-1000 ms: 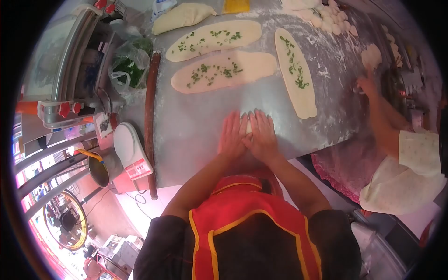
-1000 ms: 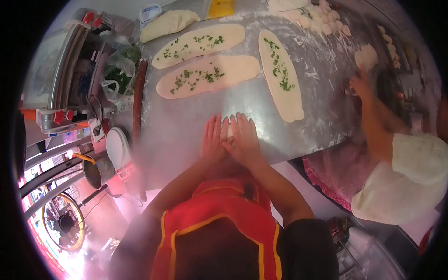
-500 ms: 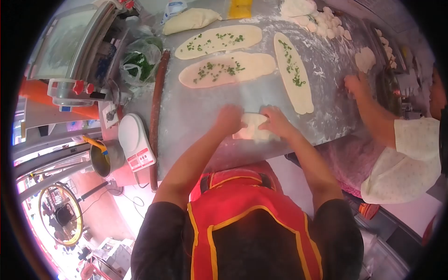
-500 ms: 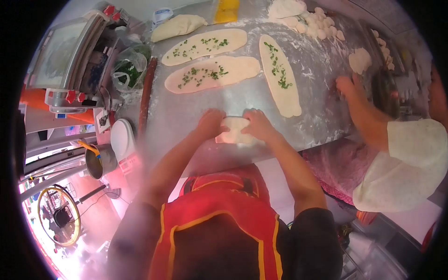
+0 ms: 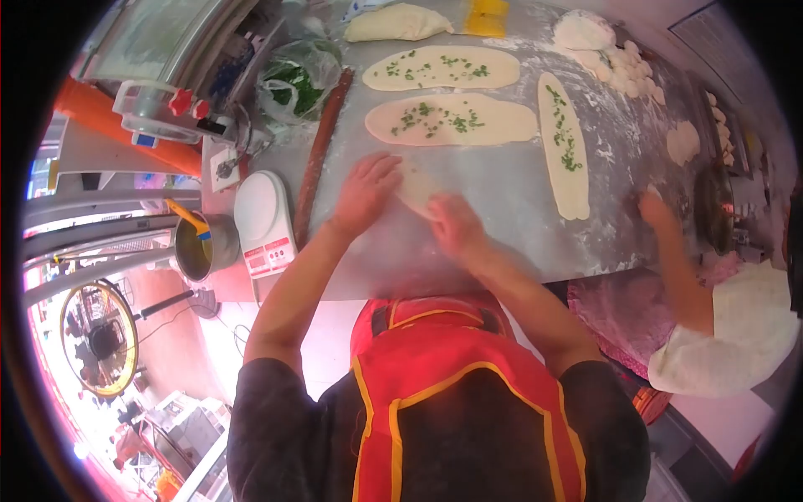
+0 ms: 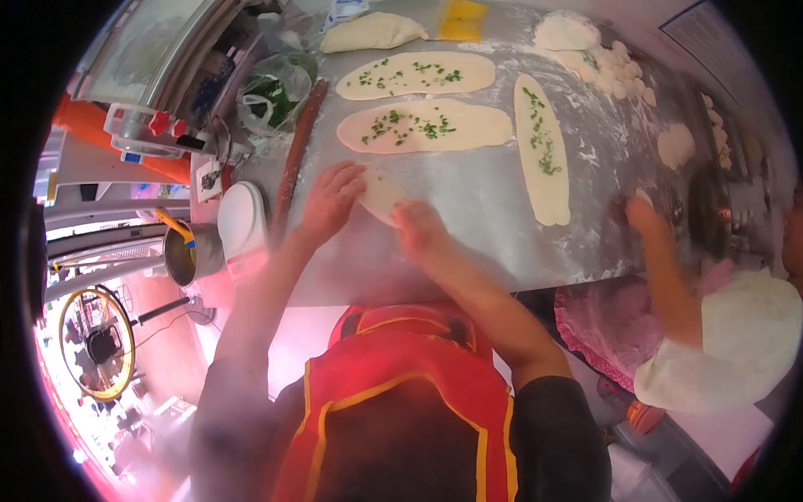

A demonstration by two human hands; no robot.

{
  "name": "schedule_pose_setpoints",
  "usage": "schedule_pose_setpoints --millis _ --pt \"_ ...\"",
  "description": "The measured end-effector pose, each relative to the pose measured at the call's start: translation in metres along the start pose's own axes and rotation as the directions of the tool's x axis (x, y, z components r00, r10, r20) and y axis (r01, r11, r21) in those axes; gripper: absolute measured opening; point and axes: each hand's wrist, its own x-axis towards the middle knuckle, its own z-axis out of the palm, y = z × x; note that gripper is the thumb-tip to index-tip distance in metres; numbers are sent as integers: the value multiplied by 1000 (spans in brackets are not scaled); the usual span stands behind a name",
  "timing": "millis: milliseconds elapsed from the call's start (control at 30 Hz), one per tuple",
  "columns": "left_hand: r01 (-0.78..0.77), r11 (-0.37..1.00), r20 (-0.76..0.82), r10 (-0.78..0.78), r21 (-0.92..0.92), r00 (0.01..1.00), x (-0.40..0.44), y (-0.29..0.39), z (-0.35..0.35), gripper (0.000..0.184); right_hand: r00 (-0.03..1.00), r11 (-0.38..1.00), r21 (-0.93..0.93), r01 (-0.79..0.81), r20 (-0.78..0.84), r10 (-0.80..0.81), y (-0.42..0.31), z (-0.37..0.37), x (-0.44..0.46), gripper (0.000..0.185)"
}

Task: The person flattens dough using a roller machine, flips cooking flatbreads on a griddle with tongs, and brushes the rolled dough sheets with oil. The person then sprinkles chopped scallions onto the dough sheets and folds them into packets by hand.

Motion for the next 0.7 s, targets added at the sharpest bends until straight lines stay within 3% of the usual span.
schedule_pose_setpoints --millis 33,100,133,167,233,267,367,467,500,600,667,700 --pt "94 996 26 -94 -4 995 -17 -8 7 24 998 996 62 64 1 -64 -1 13 -1 23" --pt "287 958 71 -286 1 956 -54 -20 16 28 998 997 80 13 55 -18 -10 21 -2 29" --pt "392 918 4 -393 -51 920 -67 -18 16 28 996 996 89 -14 86 6 -13 23 -1 32" --pt "566 801 10 -576 -196 818 -72 -20 19 27 983 980 124 -154 117 139 -6 25 7 33" --pt "777 426 113 -841 -464 529 -74 -21 27 27 893 885 161 -437 193 406 14 29 33 35" --pt "764 408 69 -861 -500 504 -70 -24 30 31 870 853 197 -484 212 444 20 37 50 32" --pt "778 35 275 -925 -627 263 -60 -37 56 32 777 794 154 -588 382 501 31 59 99 27" --pt "814 -111 529 -807 -571 261 -50 -51 52 31 653 765 44 -643 554 516 23 60 130 25" --pt "831 18 460 -826 -556 326 -43 -45 40 28 610 756 10 -654 599 519 18 58 137 25" --pt "805 405 211 -823 -433 528 -34 -5 18 22 787 921 91 -378 555 268 11 40 127 30" --pt "717 646 -8 -744 -264 668 -45 24 22 22 884 966 152 -211 452 122 19 37 90 36" --pt "667 728 -16 -678 -159 735 -55 37 27 30 918 977 176 -124 395 45 19 35 74 40"
